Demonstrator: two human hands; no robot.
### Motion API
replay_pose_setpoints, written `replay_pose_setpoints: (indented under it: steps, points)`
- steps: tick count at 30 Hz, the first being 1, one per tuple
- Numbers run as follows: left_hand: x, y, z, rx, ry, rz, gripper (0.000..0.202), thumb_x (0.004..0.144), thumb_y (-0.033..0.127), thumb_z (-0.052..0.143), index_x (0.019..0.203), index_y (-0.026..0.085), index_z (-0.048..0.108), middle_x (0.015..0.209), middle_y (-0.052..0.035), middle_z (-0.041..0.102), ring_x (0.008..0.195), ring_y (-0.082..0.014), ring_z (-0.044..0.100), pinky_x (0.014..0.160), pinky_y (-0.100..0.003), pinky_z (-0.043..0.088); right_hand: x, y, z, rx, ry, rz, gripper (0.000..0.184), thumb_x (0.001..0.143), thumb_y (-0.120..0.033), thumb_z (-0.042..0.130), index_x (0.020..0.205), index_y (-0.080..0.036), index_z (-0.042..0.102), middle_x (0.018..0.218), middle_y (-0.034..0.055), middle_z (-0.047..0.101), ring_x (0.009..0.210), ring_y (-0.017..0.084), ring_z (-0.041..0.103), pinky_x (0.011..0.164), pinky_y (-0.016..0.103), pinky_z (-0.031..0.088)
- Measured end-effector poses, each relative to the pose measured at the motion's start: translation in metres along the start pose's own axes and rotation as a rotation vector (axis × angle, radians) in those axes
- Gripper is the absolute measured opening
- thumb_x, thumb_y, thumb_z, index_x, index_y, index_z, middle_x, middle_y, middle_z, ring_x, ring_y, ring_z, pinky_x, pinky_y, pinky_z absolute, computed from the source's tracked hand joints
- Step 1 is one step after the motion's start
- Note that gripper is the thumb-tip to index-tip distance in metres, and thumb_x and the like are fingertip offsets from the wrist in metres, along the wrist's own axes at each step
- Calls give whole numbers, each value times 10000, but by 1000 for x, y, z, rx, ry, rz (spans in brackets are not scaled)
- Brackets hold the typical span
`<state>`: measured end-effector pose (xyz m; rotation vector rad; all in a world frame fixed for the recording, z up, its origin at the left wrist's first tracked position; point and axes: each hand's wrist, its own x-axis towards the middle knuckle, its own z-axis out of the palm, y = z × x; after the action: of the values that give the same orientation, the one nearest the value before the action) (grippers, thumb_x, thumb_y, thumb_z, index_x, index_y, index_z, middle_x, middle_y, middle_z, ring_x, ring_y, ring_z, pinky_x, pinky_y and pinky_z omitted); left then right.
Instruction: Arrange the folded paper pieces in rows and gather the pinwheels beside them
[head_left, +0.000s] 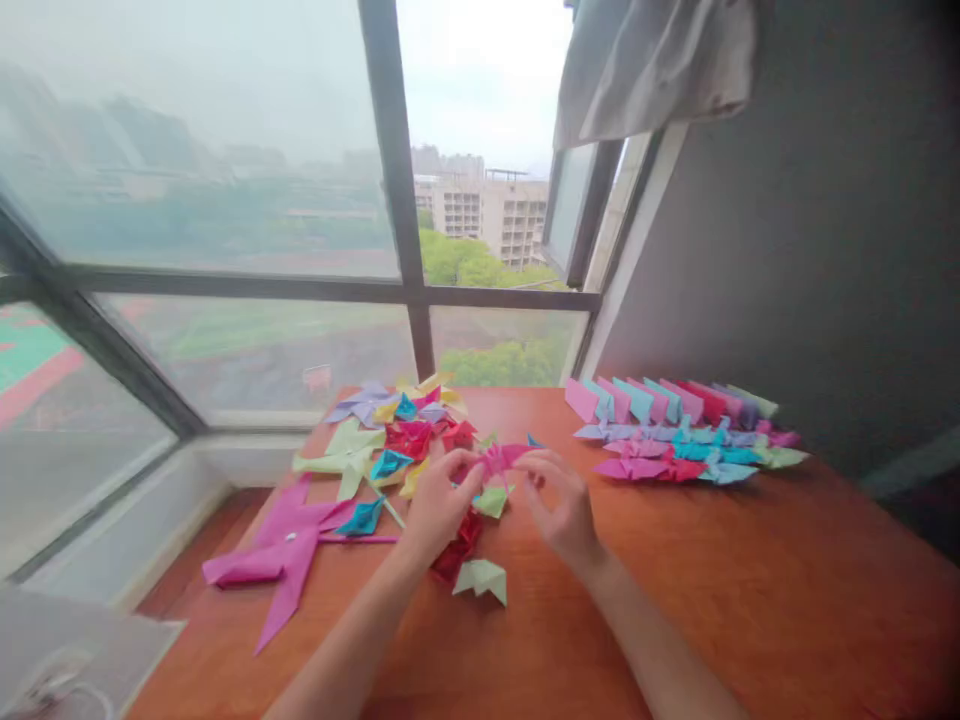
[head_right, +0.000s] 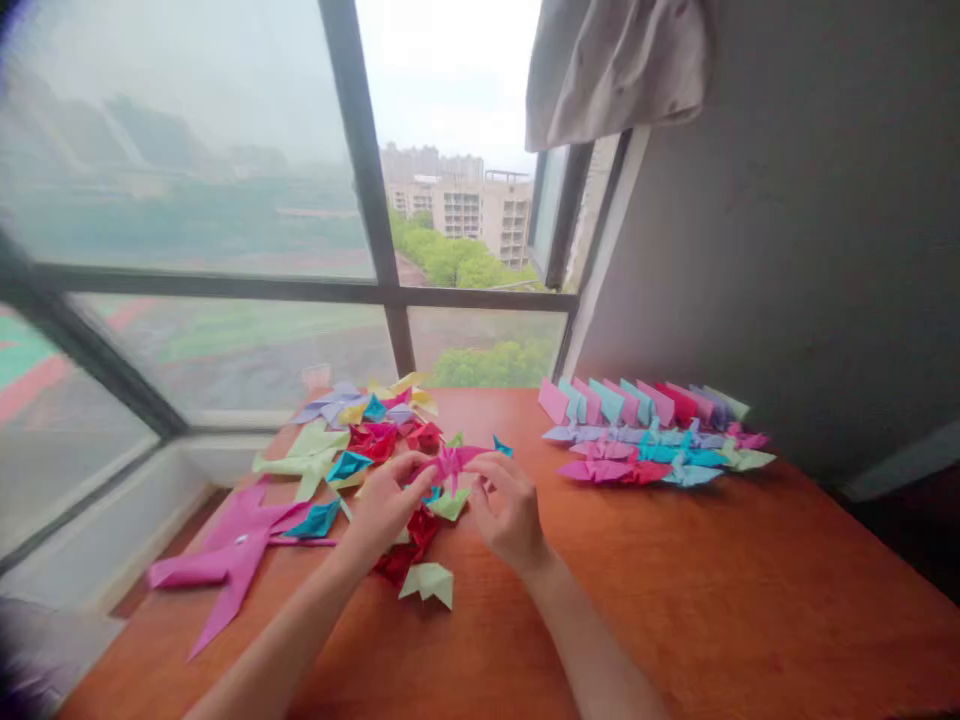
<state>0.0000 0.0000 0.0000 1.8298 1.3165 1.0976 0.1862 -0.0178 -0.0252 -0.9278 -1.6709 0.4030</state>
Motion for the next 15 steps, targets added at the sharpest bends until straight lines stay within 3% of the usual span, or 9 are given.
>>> replay_pose_setpoints:
  steps: [3, 7, 11, 15]
  points:
    - [-2, 3, -1, -6, -12, 16, 164, 895, 271, 547, 830, 171, 659, 785, -4, 673, 740, -178, 609, 691, -258, 425, 3, 2, -2, -71, 140, 41, 168, 870, -177, 576, 1009, -215, 663, 1039, 72, 641, 967, 195, 599, 767, 315, 511]
    - [-4, 5, 2, -30, -67, 47, 169, 899, 294, 556, 835, 178, 660, 746, 6, 655, 704, -166, 594, 659, -241, 423, 6, 8, -2, 16, 176, 157, 228, 822, -238, 656, 1049, -214, 661, 1114, 83, 647, 1049, 225, 602, 882, 366, 505]
    - [-5, 3, 4, -91, -131, 60, 175, 910, 303, 553, 867, 175, 664, 760, -4, 652, 693, -160, 584, 631, -226, 423, 5, 15, 3, 312, 119, 441, 188, 809, -325, 674, 949, -199, 675, 882, 44, 712, 758, 175, 666, 668, 292, 541]
    - [-4, -2, 4, -118, -162, 45, 155, 903, 287, 569, 900, 174, 675, 796, -16, 659, 713, -166, 587, 632, -222, 428, 8, 15, 5, 443, 74, 560, 223, 736, -358, 737, 875, -190, 692, 779, 19, 713, 646, 147, 643, 564, 248, 510]
